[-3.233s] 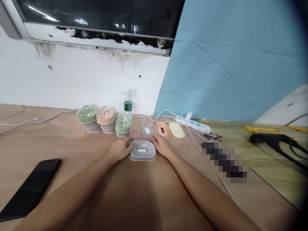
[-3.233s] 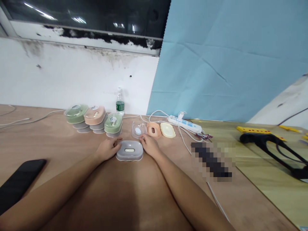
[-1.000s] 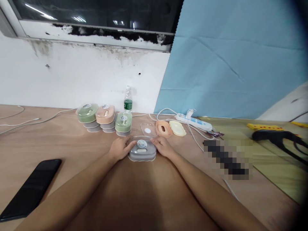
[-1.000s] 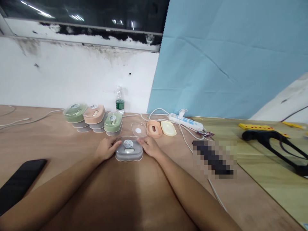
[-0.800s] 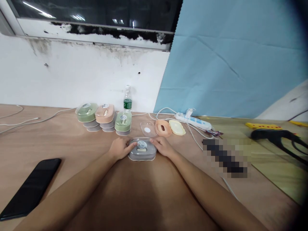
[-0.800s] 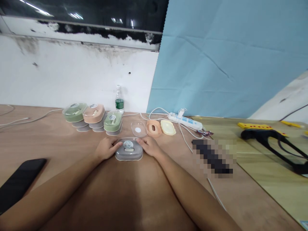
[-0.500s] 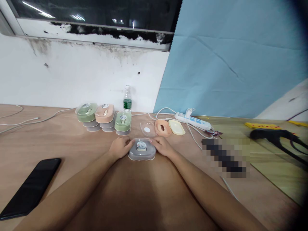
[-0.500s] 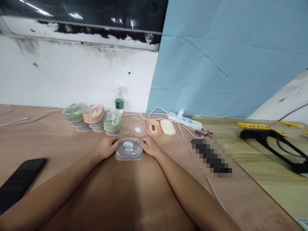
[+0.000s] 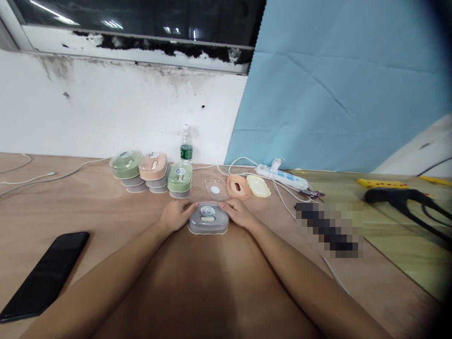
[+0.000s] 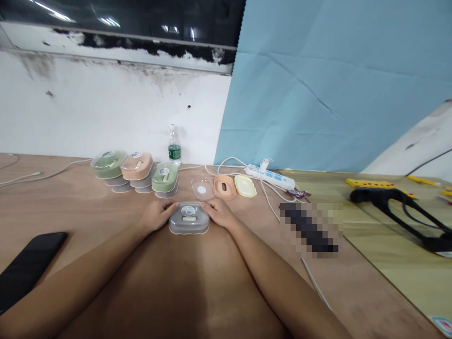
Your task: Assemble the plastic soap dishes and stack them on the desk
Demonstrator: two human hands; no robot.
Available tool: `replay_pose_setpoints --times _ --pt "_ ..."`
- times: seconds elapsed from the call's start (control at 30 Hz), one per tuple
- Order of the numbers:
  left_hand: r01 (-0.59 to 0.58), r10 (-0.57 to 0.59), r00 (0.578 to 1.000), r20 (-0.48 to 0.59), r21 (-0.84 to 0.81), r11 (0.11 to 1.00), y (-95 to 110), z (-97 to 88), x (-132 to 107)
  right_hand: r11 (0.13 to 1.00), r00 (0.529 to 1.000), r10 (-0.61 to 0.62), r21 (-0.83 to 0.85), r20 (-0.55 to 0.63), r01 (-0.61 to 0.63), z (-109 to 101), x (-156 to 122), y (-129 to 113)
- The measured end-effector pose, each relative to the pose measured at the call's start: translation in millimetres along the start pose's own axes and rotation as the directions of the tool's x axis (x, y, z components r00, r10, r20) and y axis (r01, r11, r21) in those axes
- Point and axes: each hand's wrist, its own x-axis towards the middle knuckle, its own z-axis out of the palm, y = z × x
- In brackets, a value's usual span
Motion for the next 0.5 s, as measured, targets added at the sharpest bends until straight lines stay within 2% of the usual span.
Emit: replay_pose_setpoints --times 0.23,0.33,0.4,0.5 --pt "-0.039 0.039 0.999 -0.003 0.085 0.996 3.3 -0.1 -2.9 1.0 1.0 -0.008 0.022 0.016 0.007 -1.5 -0.7 0.4" --pt "-0.039 0.046 0.998 -0.053 0.119 0.992 1.7 1.7 -2.8 1.0 1.0 -0.004 0.001 0.009 0.004 -0.9 0.1 1.2" --pt "-0.093 0.102 0.992 -0.077 0.112 0.989 -0.1 2.3 -3.1 1.0 1.0 0.008 -0.012 -0.005 -0.008 -0.2 1.4 1.5" --pt "-0.241 0.241 0.97 0.004 0.067 0.968 -2.0 1.8 -5.1 0.999 0.998 0.034 -0.025 -0.058 -0.035 1.1 4.0 2.8"
